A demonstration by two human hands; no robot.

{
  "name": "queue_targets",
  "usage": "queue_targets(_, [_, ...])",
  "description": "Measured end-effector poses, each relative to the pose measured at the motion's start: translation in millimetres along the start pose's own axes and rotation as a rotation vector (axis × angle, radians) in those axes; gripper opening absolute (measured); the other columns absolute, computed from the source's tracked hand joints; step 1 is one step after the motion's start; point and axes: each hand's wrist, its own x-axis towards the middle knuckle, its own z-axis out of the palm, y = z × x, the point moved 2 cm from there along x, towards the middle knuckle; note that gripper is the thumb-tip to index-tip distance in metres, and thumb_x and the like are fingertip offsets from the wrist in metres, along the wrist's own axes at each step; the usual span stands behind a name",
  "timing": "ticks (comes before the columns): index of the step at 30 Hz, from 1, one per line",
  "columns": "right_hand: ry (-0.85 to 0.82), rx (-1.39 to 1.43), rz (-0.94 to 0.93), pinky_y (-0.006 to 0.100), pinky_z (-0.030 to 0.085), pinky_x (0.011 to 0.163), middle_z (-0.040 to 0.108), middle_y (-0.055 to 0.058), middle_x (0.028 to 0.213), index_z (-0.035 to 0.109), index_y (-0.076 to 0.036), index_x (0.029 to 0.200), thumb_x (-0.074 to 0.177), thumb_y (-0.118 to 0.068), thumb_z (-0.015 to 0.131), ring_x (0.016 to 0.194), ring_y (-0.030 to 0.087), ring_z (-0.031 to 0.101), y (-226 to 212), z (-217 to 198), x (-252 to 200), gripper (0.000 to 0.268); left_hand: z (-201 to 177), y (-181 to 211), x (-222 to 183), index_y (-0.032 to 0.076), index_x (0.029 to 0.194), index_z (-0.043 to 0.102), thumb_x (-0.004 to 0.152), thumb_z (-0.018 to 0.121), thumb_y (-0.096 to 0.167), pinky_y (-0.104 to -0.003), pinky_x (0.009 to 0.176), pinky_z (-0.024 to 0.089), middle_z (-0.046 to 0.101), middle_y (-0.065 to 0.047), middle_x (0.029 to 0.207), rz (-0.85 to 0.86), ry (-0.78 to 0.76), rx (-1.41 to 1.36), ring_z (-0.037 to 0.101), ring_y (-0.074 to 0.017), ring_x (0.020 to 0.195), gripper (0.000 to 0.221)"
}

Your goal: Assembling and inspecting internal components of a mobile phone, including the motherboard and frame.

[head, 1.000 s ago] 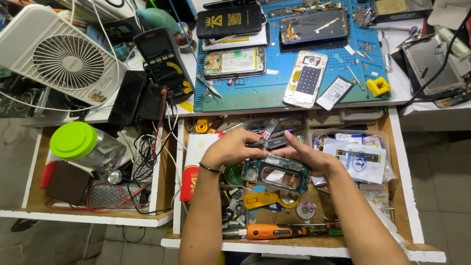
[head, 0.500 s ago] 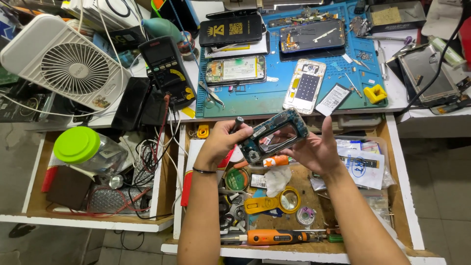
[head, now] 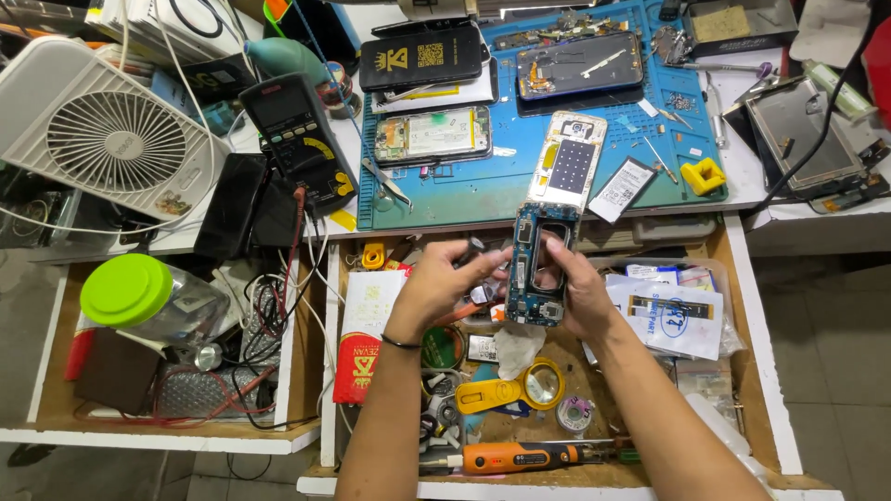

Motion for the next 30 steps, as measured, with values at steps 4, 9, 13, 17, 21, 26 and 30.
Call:
queue_targets(4, [-0.008, -0.018, 0.113, 0.060, 0.062, 0.082, 0.065, 0.031, 0.121, 0.048, -0.004, 0.142, 0.099, -0.038, 0.046, 0.096, 0.042, 0.073, 10, -10, -1, 0.054, -24, -54, 26, 0.012, 0.088, 0.065, 0.101, 0.061, 0.046, -0.021, 0.047, 0.040, 0.052, 0.001, 0.062, 0.149, 0.245, -0.263, 0.047, -0.0082, 0.054, 0.036])
queue_targets(9, [-0.042, 0.147, 0.236, 0.060, 0.063, 0.080, 0.066, 0.028, 0.118, 0.049, -0.005, 0.141, 0.097, -0.053, 0.040, 0.093, 0.043, 0.074, 17, -16, 6, 0.066, -32, -52, 31, 0.019, 0.104, 0.042, 0.097, 0.034, 0.022, -0.026, 0.058, 0.038, 0.044, -0.002, 0.079, 0.296, 0.313, -0.865, 0.044, -0.0139, 0.071, 0.011])
queue_targets(13, [0.001, 0.129, 0.246, 0.060, 0.063, 0.076, 0.066, 0.030, 0.117, 0.051, -0.003, 0.138, 0.094, -0.063, 0.033, 0.090, 0.046, 0.074, 11, -9, 6, 0.076, -22, -54, 33, 0.019, 0.113, 0.033, 0.099, 0.035, 0.012, -0.038, 0.079, 0.056, 0.065, -0.017, 0.113, 0.400, 0.349, -0.846, 0.065, -0.0266, 0.100, 0.016])
queue_targets(17, [0.006, 0.084, 0.245, 0.059, 0.063, 0.077, 0.066, 0.027, 0.118, 0.049, -0.003, 0.142, 0.096, -0.061, 0.030, 0.091, 0.044, 0.074, 16, -12, 7, 0.076, -6, -42, 29, 0.025, 0.139, 0.016, 0.106, 0.039, 0.012, -0.040, 0.084, 0.064, 0.055, -0.027, 0.139, 0.444, 0.329, -0.826, 0.069, -0.0354, 0.110, 0.042])
queue_targets(21, [-0.036, 0.096, 0.259, 0.061, 0.062, 0.081, 0.066, 0.027, 0.121, 0.048, -0.004, 0.145, 0.099, -0.060, 0.030, 0.095, 0.046, 0.073, 20, -11, 5, 0.074, -6, -46, 30, 0.026, 0.149, 0.014, 0.109, 0.038, 0.022, -0.036, 0.063, 0.069, 0.063, -0.031, 0.128, 0.320, 0.373, -0.885, 0.075, -0.0397, 0.087, 0.047])
queue_targets(26, [-0.102, 0.158, 0.246, 0.060, 0.063, 0.079, 0.068, 0.024, 0.115, 0.051, -0.004, 0.143, 0.100, -0.061, 0.031, 0.093, 0.046, 0.074, 16, -5, 2, 0.074, -25, -71, 38, 0.030, 0.129, 0.038, 0.110, 0.037, 0.030, -0.028, 0.044, 0.055, 0.073, -0.021, 0.101, 0.185, 0.572, -1.034, 0.072, -0.0302, 0.060, 0.019])
queue_targets(30, [-0.126, 0.170, 0.239, 0.058, 0.064, 0.080, 0.068, 0.025, 0.115, 0.052, -0.004, 0.143, 0.101, -0.062, 0.029, 0.094, 0.044, 0.074, 16, -4, 0, 0.074, -39, -86, 41, 0.029, 0.117, 0.044, 0.111, 0.038, 0.029, -0.021, 0.036, 0.023, 0.063, -0.012, 0.073, 0.240, 0.677, -1.076, 0.034, -0.0123, 0.034, 0.008])
